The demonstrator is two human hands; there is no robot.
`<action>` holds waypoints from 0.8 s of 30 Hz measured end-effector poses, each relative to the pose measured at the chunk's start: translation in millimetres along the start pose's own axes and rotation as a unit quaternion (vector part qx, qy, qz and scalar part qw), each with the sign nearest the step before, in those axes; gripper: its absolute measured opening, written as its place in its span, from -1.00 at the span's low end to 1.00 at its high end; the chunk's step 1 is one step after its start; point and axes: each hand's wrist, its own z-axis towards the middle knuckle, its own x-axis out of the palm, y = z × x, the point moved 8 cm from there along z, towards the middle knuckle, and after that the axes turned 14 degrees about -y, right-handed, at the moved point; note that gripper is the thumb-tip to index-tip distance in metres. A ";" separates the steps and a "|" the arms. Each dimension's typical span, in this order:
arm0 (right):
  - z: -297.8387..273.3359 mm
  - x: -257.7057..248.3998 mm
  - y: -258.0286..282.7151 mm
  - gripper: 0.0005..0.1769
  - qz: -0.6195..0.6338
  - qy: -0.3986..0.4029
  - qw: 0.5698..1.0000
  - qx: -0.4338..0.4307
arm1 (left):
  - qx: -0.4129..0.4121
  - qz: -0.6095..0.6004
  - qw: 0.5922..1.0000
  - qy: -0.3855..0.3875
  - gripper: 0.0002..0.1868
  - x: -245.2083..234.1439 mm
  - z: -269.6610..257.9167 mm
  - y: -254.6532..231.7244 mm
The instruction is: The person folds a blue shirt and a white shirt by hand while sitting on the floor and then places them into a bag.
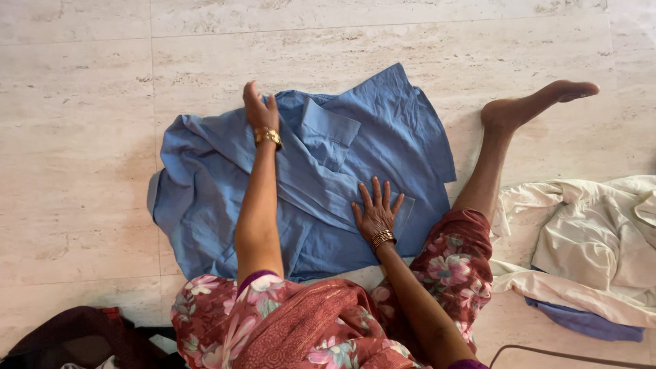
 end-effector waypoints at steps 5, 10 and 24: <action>4.7 -3.1 1.1 -0.33 0.007 -0.014 1.000 0.007 | 0.123 0.246 0.935 0.225 -0.26 -110.4 -149.1 -44.1; 5.0 0.2 -0.3 -0.35 0.003 -0.026 1.000 -0.008 | 0.159 0.300 0.914 0.223 -0.30 -133.1 -176.9 -29.3; 198.1 7.0 -186.7 -0.66 -0.014 -0.164 0.966 0.199 | 0.131 0.275 0.927 0.220 -0.30 -134.4 -175.4 -27.2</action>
